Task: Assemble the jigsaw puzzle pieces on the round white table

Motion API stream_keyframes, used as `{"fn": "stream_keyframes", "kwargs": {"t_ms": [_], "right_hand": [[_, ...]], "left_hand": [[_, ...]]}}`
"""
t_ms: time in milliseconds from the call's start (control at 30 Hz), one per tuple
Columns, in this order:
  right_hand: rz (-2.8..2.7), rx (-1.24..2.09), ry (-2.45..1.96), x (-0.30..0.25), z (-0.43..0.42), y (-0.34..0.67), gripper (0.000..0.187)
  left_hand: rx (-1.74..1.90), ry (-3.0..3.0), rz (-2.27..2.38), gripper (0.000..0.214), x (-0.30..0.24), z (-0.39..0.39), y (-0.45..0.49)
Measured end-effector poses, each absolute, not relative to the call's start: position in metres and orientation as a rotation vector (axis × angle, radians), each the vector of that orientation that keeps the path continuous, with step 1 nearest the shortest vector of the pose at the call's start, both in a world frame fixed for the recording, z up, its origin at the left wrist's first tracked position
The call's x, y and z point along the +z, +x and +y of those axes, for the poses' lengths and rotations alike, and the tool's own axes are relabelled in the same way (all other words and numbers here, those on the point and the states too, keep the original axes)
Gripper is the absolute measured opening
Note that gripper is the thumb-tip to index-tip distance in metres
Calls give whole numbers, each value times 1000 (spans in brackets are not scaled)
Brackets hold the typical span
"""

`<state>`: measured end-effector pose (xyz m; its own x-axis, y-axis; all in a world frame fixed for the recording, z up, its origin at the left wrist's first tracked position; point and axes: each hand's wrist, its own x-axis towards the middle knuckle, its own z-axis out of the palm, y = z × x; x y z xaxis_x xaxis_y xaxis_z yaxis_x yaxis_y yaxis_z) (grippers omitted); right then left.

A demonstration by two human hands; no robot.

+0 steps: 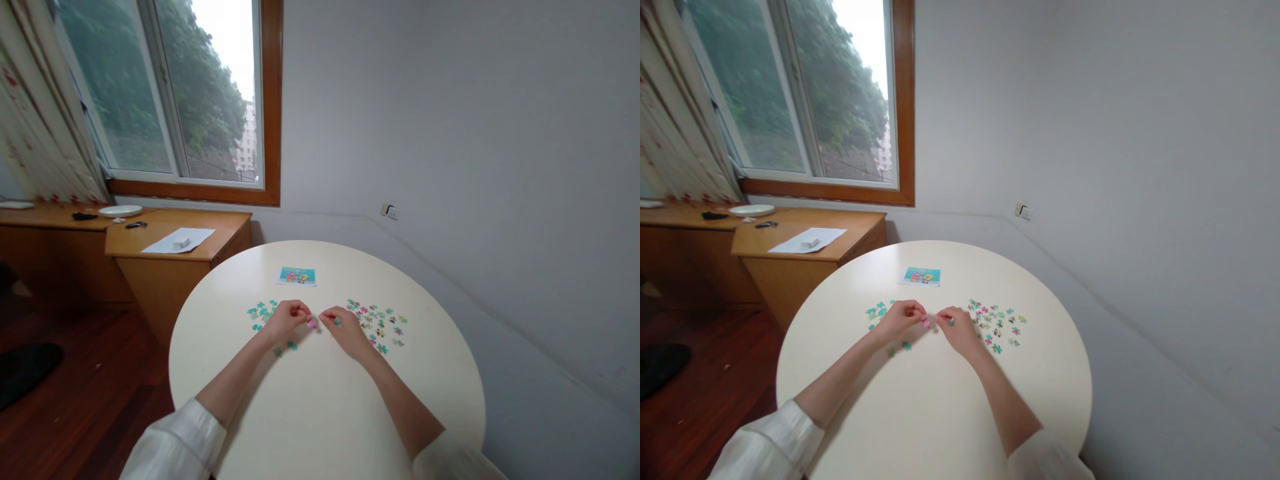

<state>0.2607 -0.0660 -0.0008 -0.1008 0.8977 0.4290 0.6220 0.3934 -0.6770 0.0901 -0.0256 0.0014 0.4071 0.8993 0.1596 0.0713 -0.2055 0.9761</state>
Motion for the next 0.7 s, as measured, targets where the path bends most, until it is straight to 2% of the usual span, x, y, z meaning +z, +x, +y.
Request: {"fn": "stream_keyframes", "kwargs": {"t_ms": [200,433,700], "right_hand": [[-1829,589,-1309,-2,-68,254,19],[-1721,722,-1253,0,-68,250,14],[-1523,868,-1176,-7,-51,257,18]], "left_hand": [[1011,1629,855,18,-7,-24,97],[1089,1644,884,16,-10,-25,98],[1068,1610,892,14,-7,-24,99]]}}
